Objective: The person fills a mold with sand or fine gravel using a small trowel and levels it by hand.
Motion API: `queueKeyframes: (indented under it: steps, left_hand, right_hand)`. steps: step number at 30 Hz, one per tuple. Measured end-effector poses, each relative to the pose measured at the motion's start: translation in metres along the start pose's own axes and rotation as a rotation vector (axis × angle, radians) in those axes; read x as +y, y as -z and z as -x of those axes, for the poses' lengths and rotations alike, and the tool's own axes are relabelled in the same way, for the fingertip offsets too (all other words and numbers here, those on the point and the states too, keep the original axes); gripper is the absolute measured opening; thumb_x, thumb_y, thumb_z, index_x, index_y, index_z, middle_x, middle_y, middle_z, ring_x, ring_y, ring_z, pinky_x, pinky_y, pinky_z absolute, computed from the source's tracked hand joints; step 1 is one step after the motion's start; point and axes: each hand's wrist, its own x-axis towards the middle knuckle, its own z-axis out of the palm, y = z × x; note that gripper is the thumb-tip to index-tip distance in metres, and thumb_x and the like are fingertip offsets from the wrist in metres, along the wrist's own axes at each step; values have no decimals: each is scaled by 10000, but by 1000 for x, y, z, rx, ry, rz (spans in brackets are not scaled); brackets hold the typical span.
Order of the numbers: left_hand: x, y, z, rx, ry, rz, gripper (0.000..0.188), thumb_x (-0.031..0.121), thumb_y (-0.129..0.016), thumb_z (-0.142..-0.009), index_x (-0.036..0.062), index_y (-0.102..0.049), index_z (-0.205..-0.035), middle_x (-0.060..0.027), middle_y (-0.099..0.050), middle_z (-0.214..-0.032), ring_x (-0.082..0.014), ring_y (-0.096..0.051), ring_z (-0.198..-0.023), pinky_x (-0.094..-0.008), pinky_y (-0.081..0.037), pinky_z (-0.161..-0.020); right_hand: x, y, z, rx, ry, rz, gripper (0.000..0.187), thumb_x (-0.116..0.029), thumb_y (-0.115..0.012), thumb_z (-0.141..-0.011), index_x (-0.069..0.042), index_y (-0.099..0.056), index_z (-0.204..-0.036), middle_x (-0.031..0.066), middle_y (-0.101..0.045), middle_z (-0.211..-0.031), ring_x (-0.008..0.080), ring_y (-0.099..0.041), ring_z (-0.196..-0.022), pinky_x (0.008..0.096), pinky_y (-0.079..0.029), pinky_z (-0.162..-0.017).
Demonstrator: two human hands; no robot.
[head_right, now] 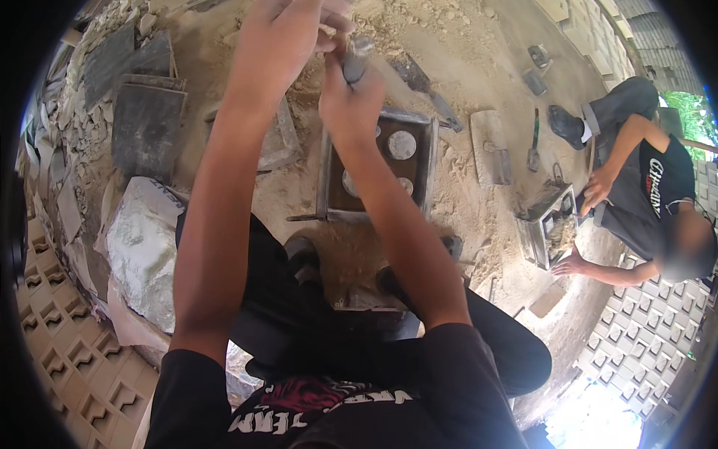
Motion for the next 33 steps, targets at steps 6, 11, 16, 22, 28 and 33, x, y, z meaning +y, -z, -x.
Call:
queueKeyframes:
  steps: [6,11,16,22,28,33]
  left_hand:
    - [-11,9,-19,124,-90,201,515,447,-504,-1005,23,-653,-753,-58,-634,-629,-127,-575,-503,-265,-451,-495]
    - [3,24,-26,309,-89,289,514,484,-510,-991,53,-628,-736,-49,-614,-596,-124,-560,-480,-248,-437,-476]
    - [-5,30,-25,282,-199,227,525,482,-516,-990,35,-624,-736,-49,-595,-577,-122,-548,-471,-244,-426,-464]
    - [2,15,-17,317,-168,275,521,471,-525,-992,23,-616,-741,-54,-589,-584,-120,-528,-459,-244,-406,-434]
    - [-4,19,-26,249,-120,307,517,469,-514,-998,22,-618,-759,-51,-587,-587,-119,-538,-477,-244,-407,-442]
    - [-8,13,-28,183,-170,376,493,448,-509,-1002,30,-613,-762,-45,-582,-589,-123,-545,-493,-249,-421,-477]
  right_hand:
    - [11,-5,-6,-62,-224,107,511,-423,-599,-969,-31,-527,-648,-9,-496,-561,72,-446,-549,306,-356,-497]
    - [32,16,-4,-63,-92,95,567,-471,-552,-987,-59,-469,-606,-22,-454,-542,79,-420,-526,310,-343,-482]
    - [1,18,0,-48,-34,98,514,-432,-508,-1016,-67,-464,-656,-50,-408,-536,66,-408,-515,290,-305,-454]
    - [30,21,-1,-70,-150,137,513,-437,-507,-1015,-72,-461,-657,-56,-394,-539,54,-396,-521,271,-292,-454]
    - [28,22,13,29,-129,-19,585,-430,-579,-987,-53,-386,-583,-32,-364,-521,68,-317,-513,313,-274,-462]
    - [21,33,22,-2,-72,169,552,-389,-564,-1001,-26,-413,-614,-13,-393,-548,108,-379,-546,348,-321,-503]
